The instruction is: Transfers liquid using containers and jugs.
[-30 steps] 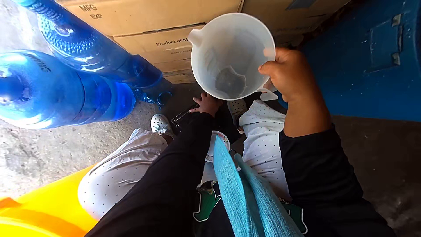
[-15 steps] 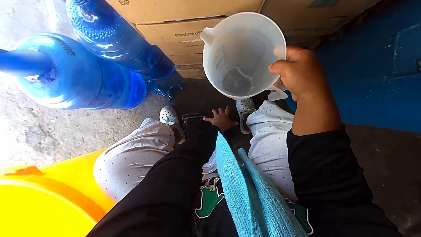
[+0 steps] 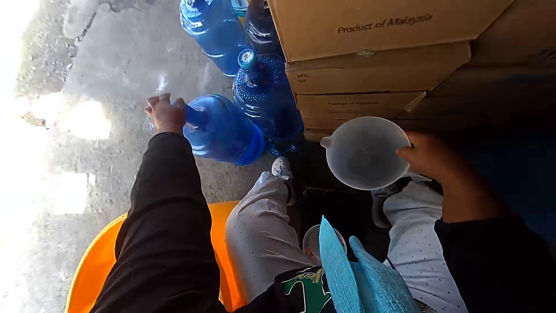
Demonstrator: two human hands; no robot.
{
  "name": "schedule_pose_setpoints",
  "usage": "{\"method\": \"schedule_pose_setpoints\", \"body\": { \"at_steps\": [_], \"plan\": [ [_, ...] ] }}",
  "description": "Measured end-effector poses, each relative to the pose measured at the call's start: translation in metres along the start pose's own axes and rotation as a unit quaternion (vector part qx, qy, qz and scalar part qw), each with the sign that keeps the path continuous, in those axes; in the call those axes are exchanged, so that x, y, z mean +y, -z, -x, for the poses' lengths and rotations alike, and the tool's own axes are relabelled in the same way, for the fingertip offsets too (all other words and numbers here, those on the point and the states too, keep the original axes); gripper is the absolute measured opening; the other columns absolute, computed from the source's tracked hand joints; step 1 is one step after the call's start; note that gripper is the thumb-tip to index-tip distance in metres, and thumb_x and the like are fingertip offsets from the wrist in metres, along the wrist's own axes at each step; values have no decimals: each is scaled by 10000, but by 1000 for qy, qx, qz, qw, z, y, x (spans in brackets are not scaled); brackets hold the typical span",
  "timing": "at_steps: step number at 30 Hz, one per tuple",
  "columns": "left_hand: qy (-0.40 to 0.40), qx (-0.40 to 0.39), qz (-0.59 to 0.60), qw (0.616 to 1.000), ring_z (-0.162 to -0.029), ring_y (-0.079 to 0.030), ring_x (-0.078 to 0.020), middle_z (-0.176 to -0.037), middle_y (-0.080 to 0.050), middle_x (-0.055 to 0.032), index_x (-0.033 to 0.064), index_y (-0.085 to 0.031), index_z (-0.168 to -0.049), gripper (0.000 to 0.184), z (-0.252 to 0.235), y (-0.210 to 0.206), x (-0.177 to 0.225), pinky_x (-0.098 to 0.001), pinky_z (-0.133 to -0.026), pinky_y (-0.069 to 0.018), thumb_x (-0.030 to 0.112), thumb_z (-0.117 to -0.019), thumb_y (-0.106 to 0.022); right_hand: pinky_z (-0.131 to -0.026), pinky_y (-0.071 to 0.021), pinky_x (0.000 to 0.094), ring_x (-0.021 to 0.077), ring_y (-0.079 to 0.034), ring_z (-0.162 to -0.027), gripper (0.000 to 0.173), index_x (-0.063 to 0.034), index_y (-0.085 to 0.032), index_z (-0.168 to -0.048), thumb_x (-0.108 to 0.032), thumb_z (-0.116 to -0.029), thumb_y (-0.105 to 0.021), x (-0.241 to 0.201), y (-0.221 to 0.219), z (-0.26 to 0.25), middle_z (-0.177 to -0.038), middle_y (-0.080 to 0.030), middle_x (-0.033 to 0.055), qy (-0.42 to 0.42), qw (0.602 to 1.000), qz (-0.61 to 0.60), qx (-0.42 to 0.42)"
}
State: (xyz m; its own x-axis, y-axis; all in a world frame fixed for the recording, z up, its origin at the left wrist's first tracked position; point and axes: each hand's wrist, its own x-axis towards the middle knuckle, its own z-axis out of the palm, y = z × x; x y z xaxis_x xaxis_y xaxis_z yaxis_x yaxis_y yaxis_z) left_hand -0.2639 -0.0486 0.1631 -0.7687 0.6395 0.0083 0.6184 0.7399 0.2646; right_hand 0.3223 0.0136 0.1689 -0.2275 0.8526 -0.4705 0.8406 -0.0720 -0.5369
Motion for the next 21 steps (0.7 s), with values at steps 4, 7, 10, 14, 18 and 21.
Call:
{"method": "schedule_pose_setpoints", "body": {
  "at_steps": [4, 7, 10, 14, 18, 21],
  "plan": [
    [42, -66, 36, 996, -1439, -378, -490, -1501, -451, -322, 32, -489, -1490, 662, -43, -13, -14, -678, -1153, -285, 521, -1045, -472, -857, -477, 681, 450, -655, -1011, 310, -51, -626, -1343, -64, -1044, -548, -3, -9, -4, -1110, -674, 288, -32, 999, -6, 11],
    [57, -81, 25, 995, -1262, -544, -507, -1272, -609, -344, -40, -667, -1187, 488, -56, -25, -7, -747, -996, -370, 389, -1024, -501, -883, -477, 676, 434, -661, -1033, 310, -74, -636, -1343, -75, -1044, -554, -10, -14, -12, -1113, -686, 269, -36, 999, 16, 10],
    [56, -76, -10, 995, -1286, -519, -499, -1286, -584, -348, -72, -654, -1120, 431, -57, -23, 1, -722, -1018, -379, 326, -962, -607, -897, -475, 678, 431, -664, -1050, 335, -84, -621, -1374, -76, -1047, -552, -13, -20, -16, -1141, -686, 267, -33, 999, 24, 7],
    [59, -33, 5, 998, -1288, -531, -459, -1283, -594, -334, -81, -660, -1086, 429, -50, -24, 4, -666, -1043, -386, 317, -931, -629, -873, -478, 669, 426, -665, -1021, 357, -94, -611, -1391, -63, -1040, -552, -13, -24, -17, -1131, -684, 271, -29, 999, 3, 29],
    [40, -3, 27, 999, -1351, -485, -435, -1340, -574, -309, -66, -673, -1113, 423, -47, -29, -5, -628, -1100, -358, 313, -938, -603, -876, -479, 678, 438, -670, -1020, 353, -94, -615, -1387, -70, -1040, -556, -12, -24, -17, -1121, -692, 269, -29, 999, 6, 38],
    [34, 1, 24, 999, -1345, -485, -438, -1315, -585, -310, -71, -676, -1084, 420, -48, -30, -6, -621, -1103, -351, 314, -934, -601, -888, -477, 673, 432, -671, -1024, 363, -93, -599, -1409, -82, -1049, -555, -13, -23, -17, -1119, -692, 270, -29, 999, 11, 33]
  ]
}}
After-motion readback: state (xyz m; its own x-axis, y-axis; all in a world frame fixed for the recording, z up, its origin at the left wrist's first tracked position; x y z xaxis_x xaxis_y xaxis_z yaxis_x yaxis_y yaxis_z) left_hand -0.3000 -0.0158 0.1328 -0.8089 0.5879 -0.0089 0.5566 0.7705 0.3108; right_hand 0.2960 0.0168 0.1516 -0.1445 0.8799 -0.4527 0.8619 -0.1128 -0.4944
